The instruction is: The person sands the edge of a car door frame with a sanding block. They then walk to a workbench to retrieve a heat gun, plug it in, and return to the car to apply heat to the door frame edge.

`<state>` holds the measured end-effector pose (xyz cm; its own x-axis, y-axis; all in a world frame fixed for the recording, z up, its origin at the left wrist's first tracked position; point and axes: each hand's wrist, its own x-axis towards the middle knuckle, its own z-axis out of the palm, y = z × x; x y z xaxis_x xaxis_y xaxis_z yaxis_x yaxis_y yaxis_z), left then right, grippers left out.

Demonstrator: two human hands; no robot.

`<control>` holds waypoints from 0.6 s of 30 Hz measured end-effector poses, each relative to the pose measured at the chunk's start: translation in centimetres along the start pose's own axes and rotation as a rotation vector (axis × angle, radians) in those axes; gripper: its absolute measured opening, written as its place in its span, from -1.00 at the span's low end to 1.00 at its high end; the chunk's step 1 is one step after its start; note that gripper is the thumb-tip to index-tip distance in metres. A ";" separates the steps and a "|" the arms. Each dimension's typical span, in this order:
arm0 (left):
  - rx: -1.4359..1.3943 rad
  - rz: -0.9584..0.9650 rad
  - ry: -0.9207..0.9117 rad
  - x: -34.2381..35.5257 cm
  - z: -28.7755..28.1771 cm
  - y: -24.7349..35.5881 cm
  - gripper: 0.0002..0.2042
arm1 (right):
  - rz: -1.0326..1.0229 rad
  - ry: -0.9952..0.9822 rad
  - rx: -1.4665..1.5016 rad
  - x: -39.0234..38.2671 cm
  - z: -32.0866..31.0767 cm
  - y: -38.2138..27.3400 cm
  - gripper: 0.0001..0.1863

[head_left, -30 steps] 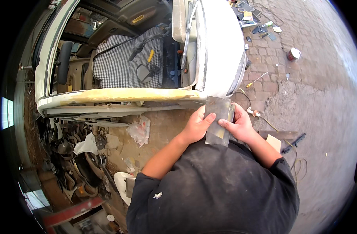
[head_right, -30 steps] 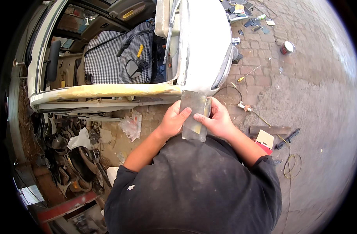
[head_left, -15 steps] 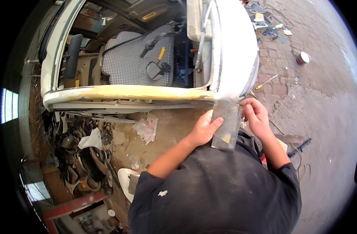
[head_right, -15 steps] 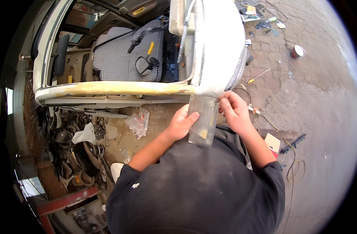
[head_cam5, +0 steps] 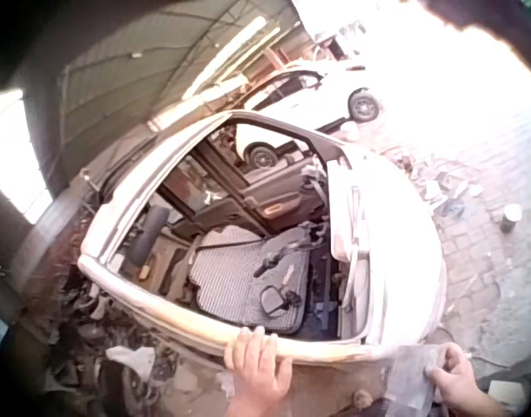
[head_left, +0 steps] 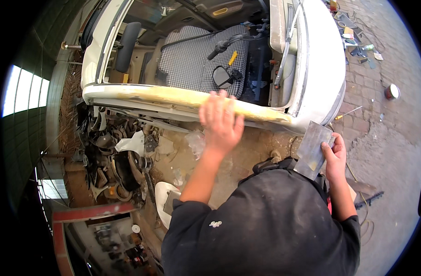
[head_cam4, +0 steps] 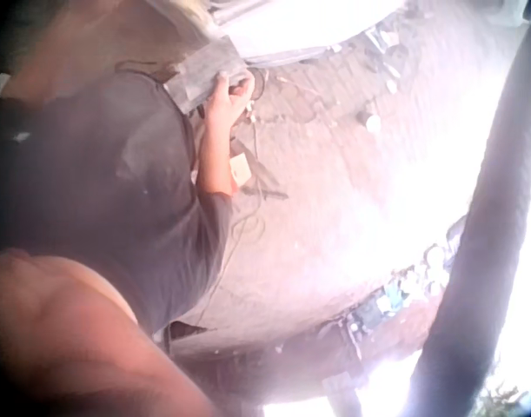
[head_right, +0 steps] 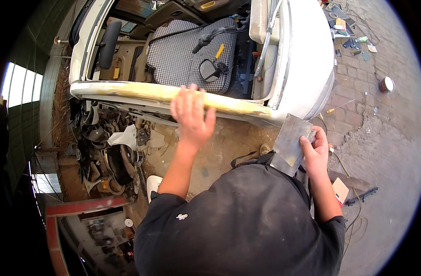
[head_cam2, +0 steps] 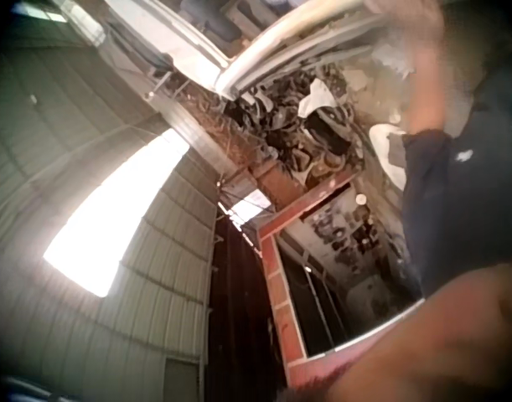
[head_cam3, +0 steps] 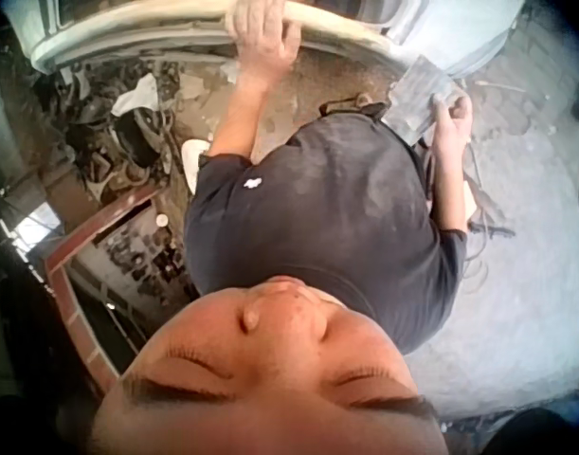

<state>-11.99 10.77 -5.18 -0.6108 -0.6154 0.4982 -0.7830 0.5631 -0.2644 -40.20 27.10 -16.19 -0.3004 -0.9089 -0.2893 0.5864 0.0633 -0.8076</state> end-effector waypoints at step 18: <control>0.044 -0.121 -0.013 -0.9 3.3 1.1 -0.41 | -0.003 -0.039 -0.030 0.9 0.5 1.8 -0.66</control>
<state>-12.74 10.11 -8.68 -0.5131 -0.6843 0.5181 -0.8551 0.4597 -0.2397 -39.00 26.20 -17.62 -0.2721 -0.9245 -0.2669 0.5623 0.0723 -0.8238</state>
